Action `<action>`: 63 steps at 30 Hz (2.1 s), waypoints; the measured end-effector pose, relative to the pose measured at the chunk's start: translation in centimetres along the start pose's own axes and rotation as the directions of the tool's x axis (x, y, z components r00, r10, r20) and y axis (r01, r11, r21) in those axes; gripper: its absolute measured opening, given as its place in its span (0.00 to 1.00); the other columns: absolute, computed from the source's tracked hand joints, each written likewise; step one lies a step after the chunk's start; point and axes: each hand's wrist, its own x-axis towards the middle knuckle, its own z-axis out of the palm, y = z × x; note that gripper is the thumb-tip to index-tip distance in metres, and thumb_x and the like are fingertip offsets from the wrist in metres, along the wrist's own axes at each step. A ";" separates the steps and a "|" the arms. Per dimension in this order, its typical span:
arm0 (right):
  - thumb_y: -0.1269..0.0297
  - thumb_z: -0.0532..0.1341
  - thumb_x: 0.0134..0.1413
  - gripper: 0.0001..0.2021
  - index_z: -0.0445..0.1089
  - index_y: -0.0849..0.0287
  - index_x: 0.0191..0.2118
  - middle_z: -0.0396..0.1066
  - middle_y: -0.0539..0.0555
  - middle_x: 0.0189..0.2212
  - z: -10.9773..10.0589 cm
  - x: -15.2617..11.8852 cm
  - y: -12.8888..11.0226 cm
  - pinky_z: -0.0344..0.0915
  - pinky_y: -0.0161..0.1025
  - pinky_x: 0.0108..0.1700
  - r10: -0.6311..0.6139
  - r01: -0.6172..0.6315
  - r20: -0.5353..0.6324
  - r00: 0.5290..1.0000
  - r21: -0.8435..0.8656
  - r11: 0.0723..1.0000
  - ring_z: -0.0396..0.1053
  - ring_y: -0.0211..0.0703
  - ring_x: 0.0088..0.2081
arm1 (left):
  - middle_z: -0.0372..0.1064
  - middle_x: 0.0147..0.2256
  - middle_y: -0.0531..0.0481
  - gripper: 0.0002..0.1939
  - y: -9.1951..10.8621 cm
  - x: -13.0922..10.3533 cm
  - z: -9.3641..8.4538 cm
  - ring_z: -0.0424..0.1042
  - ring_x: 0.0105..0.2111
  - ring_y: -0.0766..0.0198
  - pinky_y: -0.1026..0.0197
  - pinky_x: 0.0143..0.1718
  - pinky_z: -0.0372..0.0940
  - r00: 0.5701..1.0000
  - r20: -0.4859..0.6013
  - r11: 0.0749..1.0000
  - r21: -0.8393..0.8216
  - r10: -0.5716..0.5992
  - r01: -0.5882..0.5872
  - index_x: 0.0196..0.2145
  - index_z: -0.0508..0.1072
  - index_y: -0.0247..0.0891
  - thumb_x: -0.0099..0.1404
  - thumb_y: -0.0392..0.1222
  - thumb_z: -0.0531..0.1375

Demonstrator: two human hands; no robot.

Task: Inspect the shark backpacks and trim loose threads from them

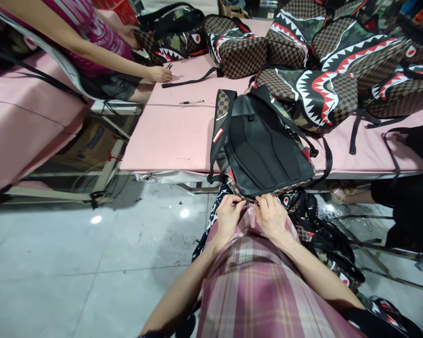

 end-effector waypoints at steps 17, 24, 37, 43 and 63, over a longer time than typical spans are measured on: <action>0.63 0.59 0.55 0.08 0.68 0.61 0.39 0.67 0.52 0.34 0.8 0.0 0.4 0.61 0.35 0.36 0.173 -0.207 0.115 0.978 0.488 0.848 0.66 0.39 0.35 | 0.67 0.30 0.53 0.02 -0.6 -0.6 0.6 0.68 0.31 0.66 0.64 0.34 0.63 0.999 0.001 0.999 -0.035 -0.040 0.040 0.29 0.70 0.38 0.57 0.38 0.60; 0.65 0.61 0.52 0.06 0.68 0.61 0.37 0.68 0.51 0.33 0.9 0.2 0.9 0.61 0.33 0.35 0.157 -0.171 0.075 0.985 0.585 0.793 0.67 0.38 0.35 | 0.68 0.33 0.51 0.03 0.2 -1.1 0.9 0.67 0.34 0.65 0.64 0.36 0.62 0.997 -0.081 0.994 -0.104 -0.020 0.011 0.30 0.71 0.38 0.59 0.38 0.57; 0.65 0.56 0.58 0.11 0.68 0.62 0.44 0.69 0.55 0.34 -0.3 0.3 1.9 0.56 0.37 0.35 -0.215 0.209 -0.054 0.975 -0.091 0.974 0.61 0.41 0.35 | 0.66 0.27 0.53 0.06 1.3 -0.4 0.0 0.66 0.29 0.66 0.64 0.34 0.61 0.996 0.031 0.990 -0.117 -0.081 0.084 0.26 0.73 0.39 0.59 0.41 0.58; 0.68 0.58 0.57 0.11 0.68 0.62 0.45 0.68 0.55 0.33 -0.5 0.7 2.2 0.53 0.39 0.34 -0.301 0.296 -0.022 0.953 -0.124 0.947 0.59 0.41 0.35 | 0.63 0.25 0.54 0.07 2.0 -0.4 0.5 0.63 0.23 0.70 0.66 0.26 0.58 0.972 0.036 0.934 -0.271 -0.231 0.232 0.25 0.73 0.37 0.57 0.42 0.59; 0.67 0.55 0.58 0.12 0.67 0.63 0.47 0.68 0.56 0.35 -0.6 1.1 2.4 0.51 0.40 0.33 -0.337 0.340 0.048 0.940 -0.137 0.930 0.58 0.42 0.35 | 0.64 0.27 0.53 0.08 1.4 -0.6 1.0 0.65 0.26 0.68 0.65 0.29 0.60 0.986 -0.035 0.970 -0.186 -0.164 0.155 0.28 0.73 0.38 0.59 0.43 0.58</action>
